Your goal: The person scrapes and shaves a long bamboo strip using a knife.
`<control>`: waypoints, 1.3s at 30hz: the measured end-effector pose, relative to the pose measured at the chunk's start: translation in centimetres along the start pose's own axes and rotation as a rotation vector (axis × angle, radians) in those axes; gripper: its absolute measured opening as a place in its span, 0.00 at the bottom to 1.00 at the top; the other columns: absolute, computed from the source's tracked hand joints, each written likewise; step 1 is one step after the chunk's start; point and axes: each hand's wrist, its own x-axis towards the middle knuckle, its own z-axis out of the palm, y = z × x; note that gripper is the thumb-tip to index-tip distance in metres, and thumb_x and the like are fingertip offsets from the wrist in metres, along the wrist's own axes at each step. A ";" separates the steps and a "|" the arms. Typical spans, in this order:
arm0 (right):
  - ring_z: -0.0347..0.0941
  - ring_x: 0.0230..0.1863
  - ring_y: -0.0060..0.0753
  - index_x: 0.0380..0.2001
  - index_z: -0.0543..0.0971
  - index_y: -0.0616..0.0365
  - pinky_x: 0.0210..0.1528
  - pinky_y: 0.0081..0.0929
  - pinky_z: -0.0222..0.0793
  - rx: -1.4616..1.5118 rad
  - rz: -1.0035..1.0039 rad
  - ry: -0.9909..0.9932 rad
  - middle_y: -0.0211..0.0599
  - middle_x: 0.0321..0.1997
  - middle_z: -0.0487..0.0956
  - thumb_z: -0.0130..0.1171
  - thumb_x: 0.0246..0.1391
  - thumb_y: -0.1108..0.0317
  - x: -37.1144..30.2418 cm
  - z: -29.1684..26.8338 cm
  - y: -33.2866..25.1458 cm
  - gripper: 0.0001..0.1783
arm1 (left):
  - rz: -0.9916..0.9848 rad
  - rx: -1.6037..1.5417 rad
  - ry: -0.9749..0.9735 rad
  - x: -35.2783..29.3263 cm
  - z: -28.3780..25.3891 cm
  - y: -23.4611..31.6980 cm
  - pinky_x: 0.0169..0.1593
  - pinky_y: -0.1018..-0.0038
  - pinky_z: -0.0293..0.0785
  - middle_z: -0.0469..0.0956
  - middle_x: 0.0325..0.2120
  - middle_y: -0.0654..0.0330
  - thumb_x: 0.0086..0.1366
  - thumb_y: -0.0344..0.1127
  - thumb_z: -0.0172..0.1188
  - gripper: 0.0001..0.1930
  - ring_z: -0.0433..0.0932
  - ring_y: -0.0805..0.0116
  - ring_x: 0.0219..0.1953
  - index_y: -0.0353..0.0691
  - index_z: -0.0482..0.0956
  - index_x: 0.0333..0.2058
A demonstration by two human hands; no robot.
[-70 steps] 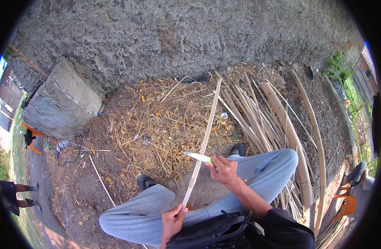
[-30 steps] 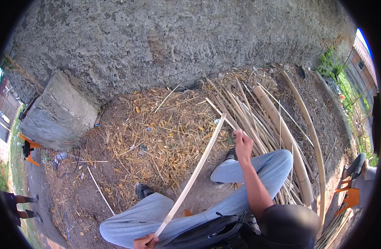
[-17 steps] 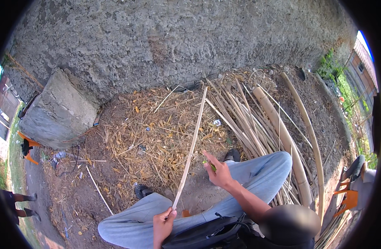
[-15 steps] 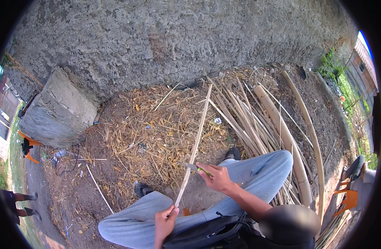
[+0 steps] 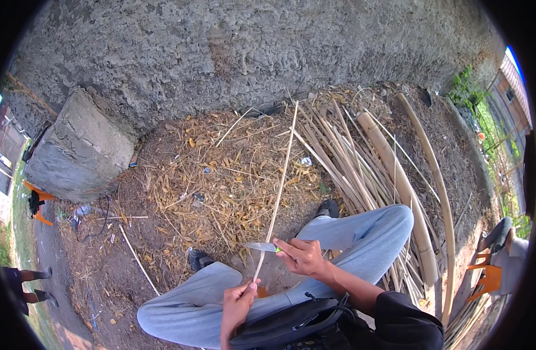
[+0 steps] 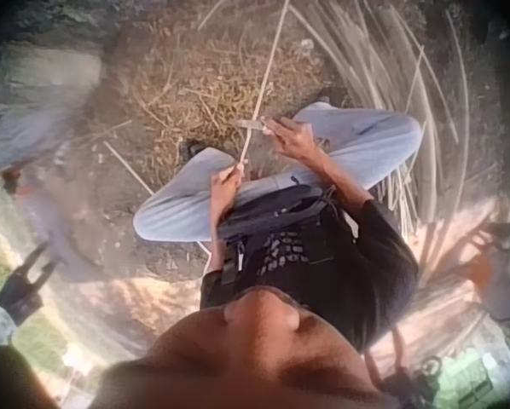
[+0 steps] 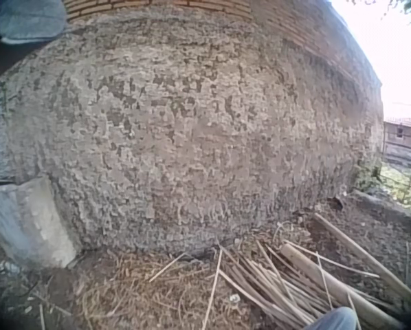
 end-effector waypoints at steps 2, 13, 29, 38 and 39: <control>0.65 0.12 0.27 0.48 0.84 0.51 0.14 0.28 0.60 -0.033 -0.004 0.032 0.26 0.15 0.69 0.70 0.48 0.67 0.0 0.1 -0.1 0.20 | -0.002 0.033 0.041 -0.3 0.2 0.2 0.22 0.82 0.52 0.67 0.18 0.73 0.69 0.33 0.61 0.12 0.58 0.85 0.19 0.32 0.84 0.46; 0.64 0.12 0.27 0.47 0.85 0.48 0.14 0.29 0.59 -0.152 0.052 0.102 0.25 0.14 0.67 0.71 0.48 0.65 0.5 0.3 0.9 0.19 | 0.163 0.270 0.116 -0.8 -0.2 -1.4 0.29 0.82 0.63 0.69 0.19 0.71 0.70 0.36 0.61 0.14 0.62 0.84 0.25 0.29 0.83 0.45; 0.67 0.12 0.32 0.47 0.85 0.42 0.16 0.32 0.61 -0.257 0.287 0.325 0.27 0.18 0.74 0.69 0.53 0.62 3.7 -2.0 7.2 0.17 | 0.237 0.472 -0.004 -4.1 -1.8 -3.5 0.26 0.82 0.61 0.73 0.19 0.69 0.69 0.36 0.62 0.14 0.63 0.86 0.23 0.32 0.83 0.47; 0.72 0.16 0.37 0.48 0.85 0.47 0.19 0.34 0.64 -0.335 0.379 0.305 0.36 0.20 0.78 0.66 0.56 0.63 5.3 -4.0 9.3 0.16 | 0.184 0.547 0.058 -7.1 -4.4 -0.8 0.27 0.72 0.61 0.64 0.15 0.60 0.68 0.47 0.61 0.19 0.61 0.76 0.22 0.35 0.82 0.43; 0.73 0.16 0.38 0.47 0.85 0.45 0.19 0.34 0.65 -0.342 0.376 0.332 0.35 0.21 0.79 0.66 0.55 0.62 5.2 -4.6 10.5 0.15 | 0.190 0.549 0.053 -7.6 -4.9 -0.4 0.27 0.72 0.61 0.64 0.15 0.60 0.68 0.47 0.61 0.19 0.61 0.76 0.22 0.35 0.82 0.43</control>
